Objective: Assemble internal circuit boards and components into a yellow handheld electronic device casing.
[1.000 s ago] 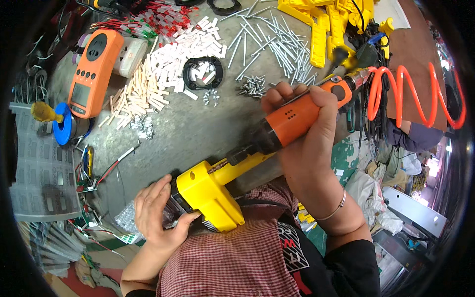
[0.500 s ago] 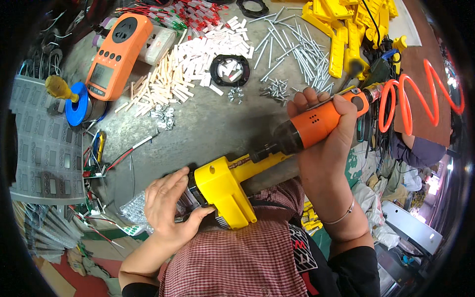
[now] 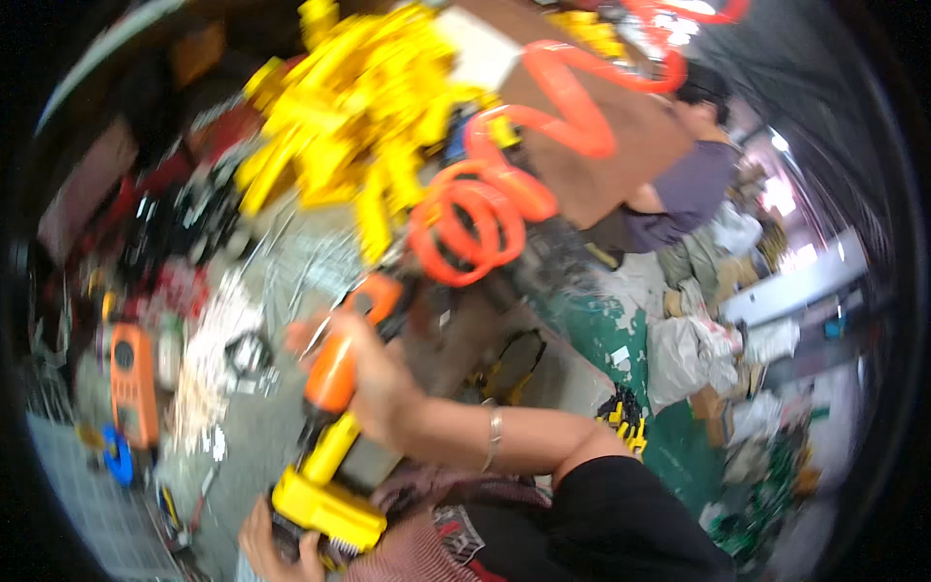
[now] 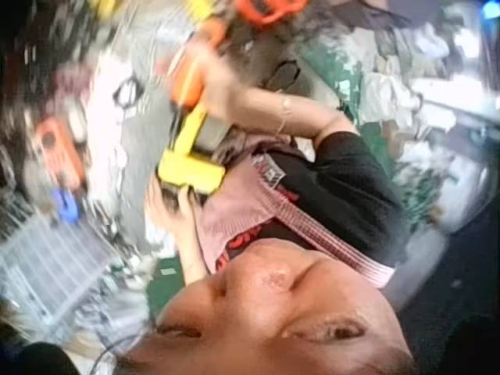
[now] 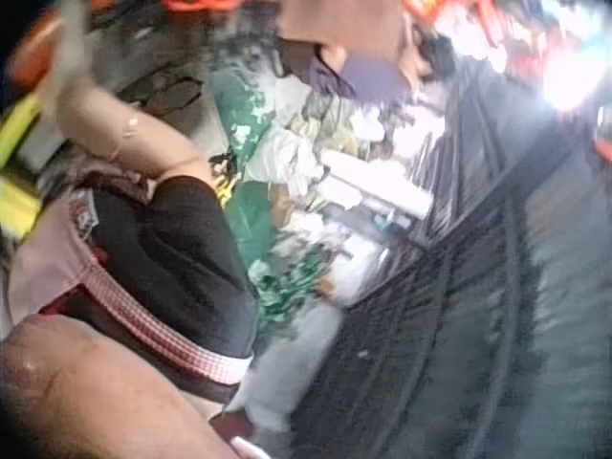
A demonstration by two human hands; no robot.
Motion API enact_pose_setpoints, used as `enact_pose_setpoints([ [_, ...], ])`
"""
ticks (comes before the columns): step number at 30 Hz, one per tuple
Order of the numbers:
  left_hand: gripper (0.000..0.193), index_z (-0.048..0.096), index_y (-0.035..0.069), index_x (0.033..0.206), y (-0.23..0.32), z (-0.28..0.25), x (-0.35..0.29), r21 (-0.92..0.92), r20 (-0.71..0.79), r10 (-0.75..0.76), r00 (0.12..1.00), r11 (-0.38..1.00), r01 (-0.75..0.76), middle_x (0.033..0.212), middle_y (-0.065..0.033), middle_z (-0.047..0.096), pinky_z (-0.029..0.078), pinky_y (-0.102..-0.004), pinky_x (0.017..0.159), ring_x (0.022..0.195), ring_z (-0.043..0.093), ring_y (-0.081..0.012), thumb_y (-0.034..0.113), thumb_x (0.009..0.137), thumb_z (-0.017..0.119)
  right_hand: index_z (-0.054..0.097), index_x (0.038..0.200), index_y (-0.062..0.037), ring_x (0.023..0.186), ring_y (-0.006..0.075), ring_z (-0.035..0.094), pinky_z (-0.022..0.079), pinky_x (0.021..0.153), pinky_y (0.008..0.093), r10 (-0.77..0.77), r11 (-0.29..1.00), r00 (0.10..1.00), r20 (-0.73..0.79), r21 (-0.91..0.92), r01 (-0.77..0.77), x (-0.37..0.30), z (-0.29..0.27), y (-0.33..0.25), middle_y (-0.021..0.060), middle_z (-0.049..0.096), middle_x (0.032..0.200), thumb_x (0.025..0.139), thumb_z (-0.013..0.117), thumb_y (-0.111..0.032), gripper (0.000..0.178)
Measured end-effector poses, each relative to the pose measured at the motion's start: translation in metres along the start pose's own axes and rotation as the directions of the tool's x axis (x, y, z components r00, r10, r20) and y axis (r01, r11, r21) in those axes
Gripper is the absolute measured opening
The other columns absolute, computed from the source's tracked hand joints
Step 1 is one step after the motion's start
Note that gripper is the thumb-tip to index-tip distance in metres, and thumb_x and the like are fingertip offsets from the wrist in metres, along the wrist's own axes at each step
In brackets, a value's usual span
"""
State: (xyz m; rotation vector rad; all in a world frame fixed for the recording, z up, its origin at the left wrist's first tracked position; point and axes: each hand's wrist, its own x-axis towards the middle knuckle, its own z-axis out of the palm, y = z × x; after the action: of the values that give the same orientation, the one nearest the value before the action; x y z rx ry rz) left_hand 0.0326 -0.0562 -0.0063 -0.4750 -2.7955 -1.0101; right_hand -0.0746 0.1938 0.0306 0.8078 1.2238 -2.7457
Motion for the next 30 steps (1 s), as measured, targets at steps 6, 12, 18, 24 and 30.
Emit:
enact_pose_setpoints([
  [6,0.066,0.056,-0.004,0.127,0.002,-0.008,-0.012,0.028,0.058,-0.076,0.995,0.997,0.075,0.126,-0.0229,0.060,0.043,-0.0489,0.097,0.112,0.056,-0.0416,0.040,0.082,0.076,0.058,0.113,-0.0027,0.085,0.0195,0.065,0.053,0.078,0.0344,-0.674,0.586,0.643,0.362,-0.267,0.765,-0.015,-0.025,-0.126,0.0130,0.067,0.107,0.100,0.051,-0.034,0.035],
  [12,0.099,0.046,-0.005,0.134,0.012,-0.022,0.007,0.348,0.170,-0.141,0.975,0.935,0.074,0.130,-0.0239,0.053,0.034,-0.0535,0.105,0.117,0.049,-0.0431,0.061,0.065,0.073,0.041,0.146,-0.0210,0.072,0.0272,0.064,0.052,0.061,0.0394,-0.748,-0.664,0.384,0.542,-0.589,-0.461,-0.053,-0.169,-0.383,0.0161,0.064,0.090,0.076,0.063,0.005,0.078],
  [18,0.103,0.046,0.001,0.137,0.012,-0.021,0.006,0.254,0.122,-0.169,0.978,0.958,0.134,0.126,-0.0178,0.053,0.038,-0.0488,0.100,0.117,0.049,-0.0379,0.031,0.048,0.089,0.070,0.104,0.0070,0.099,0.0312,0.065,0.048,0.093,0.0421,-0.996,0.063,-0.074,-0.045,-0.962,-0.267,0.037,-0.272,-0.528,0.0229,0.070,0.104,0.069,0.065,-0.079,0.093],
  [24,0.098,0.045,0.001,0.137,0.009,-0.018,-0.012,0.203,0.053,-0.184,0.981,0.964,0.170,0.123,-0.0155,0.053,0.037,-0.0499,0.102,0.115,0.050,-0.0360,0.021,0.052,0.088,0.066,0.119,-0.0026,0.107,0.0342,0.064,0.048,0.094,0.0406,-0.734,-0.597,0.085,0.674,-0.581,-0.553,0.070,-0.266,-0.446,0.0203,0.067,0.116,0.075,0.062,-0.074,0.084],
  [30,0.084,0.053,0.003,0.127,0.003,-0.013,-0.013,0.195,0.001,-0.111,0.994,0.975,0.109,0.120,-0.0157,0.054,0.041,-0.0468,0.096,0.110,0.051,-0.0371,0.015,0.051,0.087,0.061,0.128,-0.0057,0.113,0.0337,0.061,0.043,0.100,0.0431,-0.868,-0.405,-0.048,0.493,-0.762,-0.505,0.056,-0.285,-0.486,0.0140,0.066,0.123,0.084,0.061,-0.062,0.072],
])
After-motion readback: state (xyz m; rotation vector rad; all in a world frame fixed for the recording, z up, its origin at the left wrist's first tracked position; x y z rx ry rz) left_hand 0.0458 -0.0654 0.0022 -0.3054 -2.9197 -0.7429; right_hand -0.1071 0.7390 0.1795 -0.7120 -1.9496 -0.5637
